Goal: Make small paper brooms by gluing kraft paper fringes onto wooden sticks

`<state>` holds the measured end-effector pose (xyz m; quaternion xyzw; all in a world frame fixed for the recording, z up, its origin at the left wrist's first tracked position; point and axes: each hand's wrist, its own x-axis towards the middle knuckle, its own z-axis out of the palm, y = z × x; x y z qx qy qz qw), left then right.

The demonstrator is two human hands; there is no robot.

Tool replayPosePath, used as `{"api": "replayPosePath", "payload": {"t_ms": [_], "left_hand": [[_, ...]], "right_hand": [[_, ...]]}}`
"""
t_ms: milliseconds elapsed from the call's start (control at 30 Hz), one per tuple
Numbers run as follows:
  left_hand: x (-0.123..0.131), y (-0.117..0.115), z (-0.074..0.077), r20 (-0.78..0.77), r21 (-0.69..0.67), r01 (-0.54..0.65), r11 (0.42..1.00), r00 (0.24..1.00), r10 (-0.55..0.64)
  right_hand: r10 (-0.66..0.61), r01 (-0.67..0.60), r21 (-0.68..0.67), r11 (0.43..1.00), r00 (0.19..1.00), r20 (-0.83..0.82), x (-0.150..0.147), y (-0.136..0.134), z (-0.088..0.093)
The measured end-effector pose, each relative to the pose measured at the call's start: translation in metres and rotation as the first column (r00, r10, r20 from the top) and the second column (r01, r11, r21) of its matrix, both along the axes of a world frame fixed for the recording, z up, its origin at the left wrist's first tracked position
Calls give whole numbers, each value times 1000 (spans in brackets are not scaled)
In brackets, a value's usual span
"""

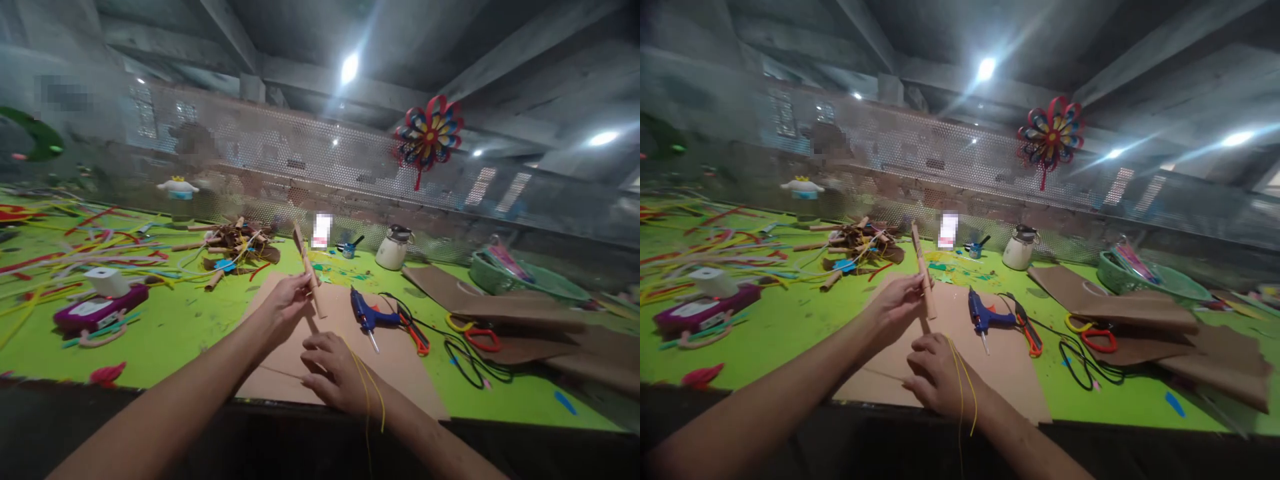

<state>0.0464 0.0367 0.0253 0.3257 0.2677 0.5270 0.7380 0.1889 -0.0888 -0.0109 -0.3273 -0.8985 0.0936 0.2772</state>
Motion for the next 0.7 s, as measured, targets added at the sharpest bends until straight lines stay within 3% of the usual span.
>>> {"api": "replayPosePath", "payload": {"t_ms": [67, 167, 333, 500, 600, 700], "left_hand": [[-3, 1, -16, -7, -33, 19, 999, 1000, -19], [-7, -6, -25, -43, -86, 61, 994, 997, -65], [0, -14, -26, -123, -182, 160, 970, 975, -184], [2, -18, -26, -162, -169, 126, 977, 975, -154], [2, -20, -25, -170, -155, 143, 977, 971, -169], [3, -19, -24, -151, -129, 165, 978, 971, -183]], "right_hand": [[19, -21, -57, 998, 999, -31, 17, -8, 5], [-26, 27, -50, 998, 999, 25, 59, -9, 18], [-275, 250, 134, 959, 937, 218, 127, 36, 40], [-417, 359, 221, 907, 840, 346, 134, 76, 14], [-471, 414, 237, 879, 830, 298, 131, 79, -2], [-484, 457, 181, 871, 862, 150, 133, 74, 3]]}}
